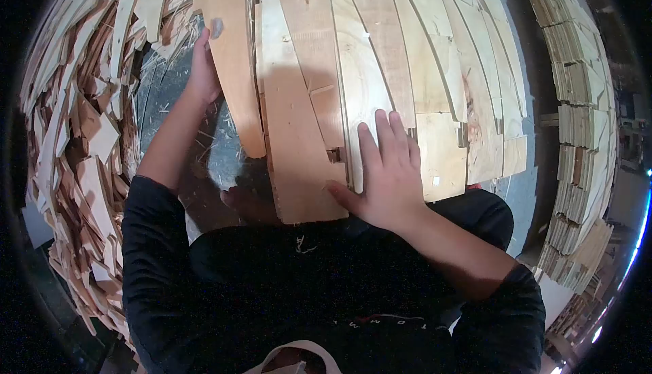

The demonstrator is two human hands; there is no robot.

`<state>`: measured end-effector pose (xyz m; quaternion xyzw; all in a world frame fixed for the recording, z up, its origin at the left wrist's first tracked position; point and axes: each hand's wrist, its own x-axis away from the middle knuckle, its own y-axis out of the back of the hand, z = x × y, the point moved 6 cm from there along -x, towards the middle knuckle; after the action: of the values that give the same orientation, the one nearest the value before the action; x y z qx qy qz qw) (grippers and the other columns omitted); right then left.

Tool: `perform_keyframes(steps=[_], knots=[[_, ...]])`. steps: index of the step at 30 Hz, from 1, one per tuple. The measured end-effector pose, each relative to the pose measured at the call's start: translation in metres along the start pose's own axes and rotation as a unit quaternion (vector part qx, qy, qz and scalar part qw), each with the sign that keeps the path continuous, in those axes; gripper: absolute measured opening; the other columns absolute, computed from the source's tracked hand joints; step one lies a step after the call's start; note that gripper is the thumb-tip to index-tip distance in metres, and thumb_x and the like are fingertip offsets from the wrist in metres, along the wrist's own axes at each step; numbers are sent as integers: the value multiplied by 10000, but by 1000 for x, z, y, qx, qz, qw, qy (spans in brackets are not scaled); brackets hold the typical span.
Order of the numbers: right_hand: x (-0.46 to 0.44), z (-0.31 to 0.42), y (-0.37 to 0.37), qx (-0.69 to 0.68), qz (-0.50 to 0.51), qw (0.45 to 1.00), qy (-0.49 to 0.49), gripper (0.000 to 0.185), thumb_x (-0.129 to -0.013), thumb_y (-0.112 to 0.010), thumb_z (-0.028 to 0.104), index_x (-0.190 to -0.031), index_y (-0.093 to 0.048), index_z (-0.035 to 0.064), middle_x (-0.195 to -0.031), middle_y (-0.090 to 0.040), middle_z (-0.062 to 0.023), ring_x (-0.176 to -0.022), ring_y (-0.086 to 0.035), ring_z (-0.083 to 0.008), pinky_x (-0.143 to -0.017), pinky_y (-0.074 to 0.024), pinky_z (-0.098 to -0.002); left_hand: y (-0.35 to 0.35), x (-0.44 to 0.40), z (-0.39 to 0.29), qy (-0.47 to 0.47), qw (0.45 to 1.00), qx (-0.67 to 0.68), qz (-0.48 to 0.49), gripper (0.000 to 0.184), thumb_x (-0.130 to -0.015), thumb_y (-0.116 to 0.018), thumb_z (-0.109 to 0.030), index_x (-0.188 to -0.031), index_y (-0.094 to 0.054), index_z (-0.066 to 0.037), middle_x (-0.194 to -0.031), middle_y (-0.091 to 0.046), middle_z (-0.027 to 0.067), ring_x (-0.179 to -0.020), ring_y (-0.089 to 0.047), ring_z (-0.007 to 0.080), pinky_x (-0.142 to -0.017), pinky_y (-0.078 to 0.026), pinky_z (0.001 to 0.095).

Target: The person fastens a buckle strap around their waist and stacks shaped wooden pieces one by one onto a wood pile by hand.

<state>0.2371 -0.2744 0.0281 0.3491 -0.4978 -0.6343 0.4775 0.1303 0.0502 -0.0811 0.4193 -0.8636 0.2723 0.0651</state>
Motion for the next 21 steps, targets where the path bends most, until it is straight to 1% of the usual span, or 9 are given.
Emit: perform_keyframes(steps=[2,5,11,12,15,16,19,20,21], knots=[[1,0,-1,-1,9,1000,-6,922,-730,-741,520,-1381,-390,-29,-1459,-300,-291,-1395,-237,-446,-1080,-244,-551,16,-9,4,19,999,27,-8,763,-905,-415,-643,-1367,-456,-38,-1343,-540,144,-1254,-503,256,-1073,-353,384],[1,-1,0,-7,8,1000,-12,923,-727,-748,511,-1386,-384,-24,-1462,-299,-284,-1396,-239,-439,-1081,-244,-554,12,-4,2,32,999,5,-9,768,-906,-417,-644,-1376,-449,-38,-1354,-532,147,-1256,-501,256,-1081,-343,385],[0,3,2,-2,-1,1000,-19,910,-726,-756,490,-1382,-390,-22,-1459,-312,-282,-1394,-251,-435,-1081,-254,-543,6,-6,6,-23,1000,3,10,895,-893,-373,-720,-1416,-396,6,-1407,-492,149,-1273,-486,248,-1087,-336,377],[0,4,3,3,0,1000,-20,897,-739,-748,487,-1378,-392,-33,-1452,-319,-293,-1386,-260,-445,-1078,-261,-540,7,4,3,7,1000,-3,-20,984,-871,-327,-777,-1425,-363,36,-1426,-466,169,-1291,-468,245,-1090,-335,366],[1,4,4,11,-6,1000,-1,884,-757,-740,476,-1376,-388,-47,-1451,-310,-308,-1383,-257,-459,-1071,-265,-549,35,0,3,42,999,8,-28,1043,-851,-286,-814,-1430,-339,52,-1420,-465,193,-1293,-469,261,-1091,-333,369],[3,3,1,7,-11,1000,10,883,-778,-713,494,-1379,-378,-60,-1450,-299,-322,-1383,-246,-472,-1076,-250,-565,46,0,1,44,998,8,-44,1001,-867,-341,-780,-1387,-405,73,-1340,-538,204,-1210,-537,284,-1050,-382,391],[4,2,-1,17,-6,1000,5,883,-800,-673,518,-1390,-364,-61,-1457,-280,-327,-1387,-232,-475,-1086,-228,-584,79,31,-37,44,960,-238,-140,913,-882,-412,-728,-1324,-484,68,-1233,-608,179,-1105,-593,237,-975,-443,343],[4,4,-2,18,-2,1000,5,882,-806,-661,525,-1394,-359,-60,-1460,-273,-328,-1389,-227,-475,-1088,-224,-588,86,45,-58,-9,933,-304,-194,742,-882,-533,-628,-1171,-611,51,-1095,-661,177,-957,-624,255,-865,-484,387],[4,5,-2,21,1,1000,2,882,-812,-649,531,-1398,-354,-59,-1463,-267,-328,-1392,-221,-475,-1090,-219,-592,98,52,-75,-32,908,-357,-217,727,-884,-545,-604,-1175,-608,59,-1105,-660,177,-970,-624,250,-868,-477,370]])
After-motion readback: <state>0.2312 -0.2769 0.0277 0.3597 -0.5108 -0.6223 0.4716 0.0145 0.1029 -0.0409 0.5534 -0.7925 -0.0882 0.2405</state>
